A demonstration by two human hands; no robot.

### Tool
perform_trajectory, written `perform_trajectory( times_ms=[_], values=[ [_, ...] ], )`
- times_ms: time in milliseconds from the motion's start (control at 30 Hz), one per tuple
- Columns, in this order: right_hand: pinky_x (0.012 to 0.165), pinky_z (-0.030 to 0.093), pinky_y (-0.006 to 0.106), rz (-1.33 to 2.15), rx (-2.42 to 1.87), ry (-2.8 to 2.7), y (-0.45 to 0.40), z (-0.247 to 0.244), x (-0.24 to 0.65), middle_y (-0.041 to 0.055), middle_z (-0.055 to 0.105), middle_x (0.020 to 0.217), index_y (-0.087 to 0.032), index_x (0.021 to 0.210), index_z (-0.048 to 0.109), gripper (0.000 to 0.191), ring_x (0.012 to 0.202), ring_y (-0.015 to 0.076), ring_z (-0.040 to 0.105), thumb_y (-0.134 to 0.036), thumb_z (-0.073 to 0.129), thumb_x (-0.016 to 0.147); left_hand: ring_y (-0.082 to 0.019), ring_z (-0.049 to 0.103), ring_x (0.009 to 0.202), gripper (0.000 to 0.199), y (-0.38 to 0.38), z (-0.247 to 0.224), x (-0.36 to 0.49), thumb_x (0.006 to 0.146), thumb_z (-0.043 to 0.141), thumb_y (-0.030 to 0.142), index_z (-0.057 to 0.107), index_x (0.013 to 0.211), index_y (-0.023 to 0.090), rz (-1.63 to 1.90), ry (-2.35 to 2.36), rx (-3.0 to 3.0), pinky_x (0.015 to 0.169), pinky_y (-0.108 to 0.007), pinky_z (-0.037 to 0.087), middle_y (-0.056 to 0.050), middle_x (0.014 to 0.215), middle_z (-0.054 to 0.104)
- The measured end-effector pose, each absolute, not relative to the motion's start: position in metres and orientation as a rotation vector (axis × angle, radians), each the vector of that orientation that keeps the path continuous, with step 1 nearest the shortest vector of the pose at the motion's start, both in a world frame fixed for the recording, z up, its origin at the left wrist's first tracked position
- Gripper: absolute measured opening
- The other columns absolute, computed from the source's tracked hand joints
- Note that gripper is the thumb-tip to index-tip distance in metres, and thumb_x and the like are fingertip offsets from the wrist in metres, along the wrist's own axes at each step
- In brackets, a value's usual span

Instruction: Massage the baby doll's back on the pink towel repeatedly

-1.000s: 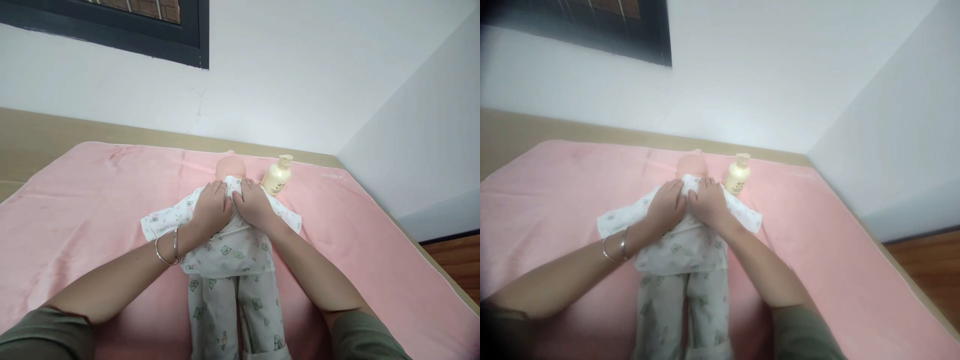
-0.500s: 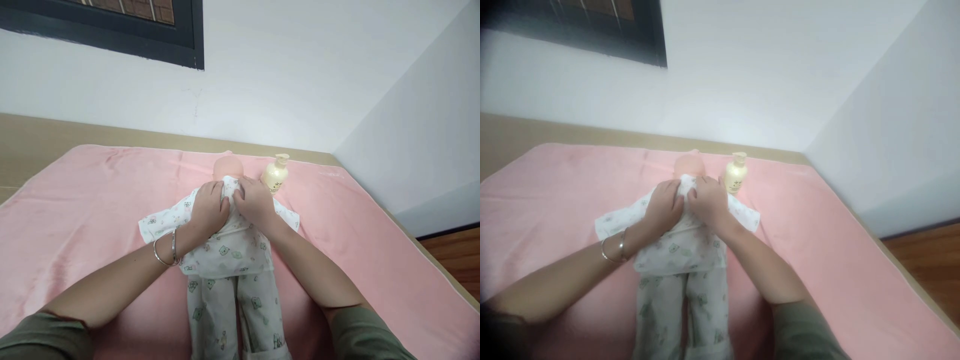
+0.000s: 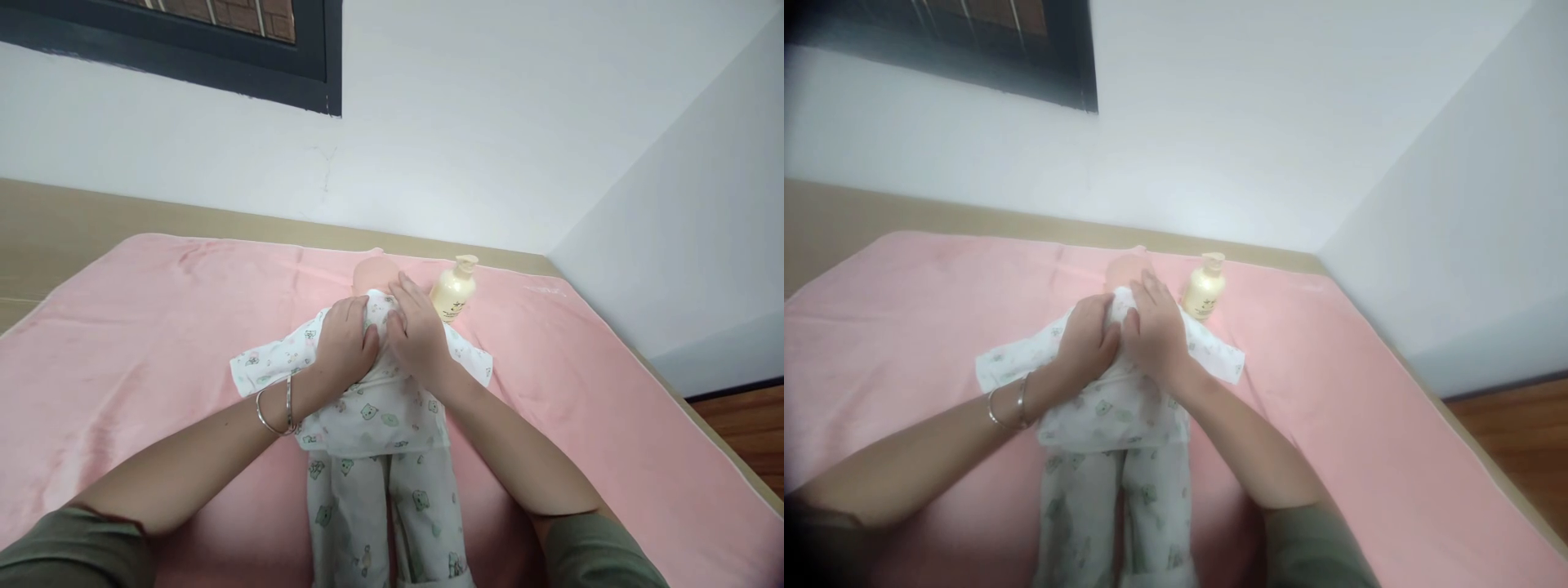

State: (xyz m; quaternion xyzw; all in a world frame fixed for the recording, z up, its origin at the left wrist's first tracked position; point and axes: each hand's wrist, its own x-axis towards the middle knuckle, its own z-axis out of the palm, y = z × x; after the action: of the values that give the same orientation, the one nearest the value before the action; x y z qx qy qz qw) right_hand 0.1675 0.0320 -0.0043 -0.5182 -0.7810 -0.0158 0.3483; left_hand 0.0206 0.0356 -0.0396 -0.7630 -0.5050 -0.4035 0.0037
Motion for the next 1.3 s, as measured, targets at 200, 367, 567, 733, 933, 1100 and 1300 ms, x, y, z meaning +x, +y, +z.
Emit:
perform_trajectory(
  times_ms=[200, 367, 567, 733, 933, 1100, 1300],
  values=[
    [0.12, 0.038, 0.049, 0.038, -1.335, -2.219, 0.036, -0.012, 0.167, 0.0157, 0.059, 0.142, -0.01, 0.126, 0.065, 0.049, 0.14, 0.0268, 0.048, -0.009, 0.034, 0.087, -0.032, 0.06, 0.104, 0.039, 0.036, -0.041, 0.021, 0.086, 0.043, 0.024, 0.055, 0.121, 0.012, -1.291, -1.592, -2.364, 0.094, -0.048, 0.05, -0.016, 0.111, 0.065],
    [0.125, 0.033, 0.046, 0.018, -1.296, -2.039, 0.032, -0.006, 0.168, 0.0151, 0.046, 0.155, -0.007, 0.139, 0.056, 0.056, 0.15, 0.0238, 0.035, -0.006, 0.032, 0.088, -0.033, 0.06, 0.104, 0.043, 0.036, -0.039, 0.021, 0.086, 0.043, 0.025, 0.054, 0.124, 0.007, -1.261, -1.583, -2.393, 0.093, -0.049, 0.05, -0.019, 0.112, 0.065],
    [0.118, 0.037, 0.059, 0.015, -1.21, -2.226, 0.042, -0.019, 0.167, 0.0228, 0.051, 0.149, -0.004, 0.13, 0.061, 0.048, 0.144, 0.0346, 0.042, -0.012, 0.037, 0.09, -0.031, 0.06, 0.101, 0.032, 0.038, -0.04, 0.02, 0.086, 0.043, 0.022, 0.057, 0.114, 0.015, -1.271, -1.59, -2.399, 0.089, -0.045, 0.05, -0.015, 0.106, 0.066],
    [0.122, 0.036, 0.055, 0.05, -1.171, -2.027, 0.033, -0.012, 0.168, 0.0116, 0.044, 0.157, -0.015, 0.135, 0.059, 0.053, 0.15, 0.0284, 0.035, -0.009, 0.04, 0.087, -0.031, 0.06, 0.102, 0.031, 0.037, -0.041, 0.019, 0.087, 0.046, 0.024, 0.057, 0.116, 0.017, -1.244, -1.566, -2.398, 0.086, -0.045, 0.049, -0.014, 0.105, 0.066],
    [0.125, 0.031, 0.058, -0.069, -1.129, -1.886, 0.028, -0.013, 0.166, 0.0088, 0.034, 0.164, -0.017, 0.141, 0.055, 0.057, 0.154, 0.0277, 0.027, -0.01, 0.038, 0.088, -0.03, 0.061, 0.099, 0.034, 0.039, -0.042, 0.018, 0.087, 0.047, 0.026, 0.057, 0.117, 0.014, -1.265, -1.571, -2.396, 0.087, -0.045, 0.05, -0.015, 0.104, 0.066],
    [0.114, 0.048, 0.053, -0.024, -1.021, -2.054, 0.041, -0.031, 0.169, 0.0159, 0.066, 0.134, -0.012, 0.119, 0.071, 0.044, 0.132, 0.0288, 0.06, -0.015, 0.04, 0.088, -0.031, 0.063, 0.1, 0.031, 0.039, -0.039, 0.021, 0.087, 0.041, 0.025, 0.059, 0.11, 0.015, -1.315, -1.523, -2.396, 0.095, -0.05, 0.05, -0.016, 0.103, 0.068],
    [0.113, 0.048, 0.057, 0.057, -1.094, -2.028, 0.05, -0.031, 0.17, 0.0125, 0.07, 0.128, -0.018, 0.111, 0.075, 0.039, 0.126, 0.0318, 0.064, -0.027, 0.045, 0.088, -0.031, 0.06, 0.121, 0.047, 0.022, -0.021, -0.006, 0.092, 0.043, 0.03, 0.048, 0.135, 0.011, -1.313, -1.688, -2.535, 0.107, -0.048, 0.049, -0.019, 0.132, 0.063]
  ],
)
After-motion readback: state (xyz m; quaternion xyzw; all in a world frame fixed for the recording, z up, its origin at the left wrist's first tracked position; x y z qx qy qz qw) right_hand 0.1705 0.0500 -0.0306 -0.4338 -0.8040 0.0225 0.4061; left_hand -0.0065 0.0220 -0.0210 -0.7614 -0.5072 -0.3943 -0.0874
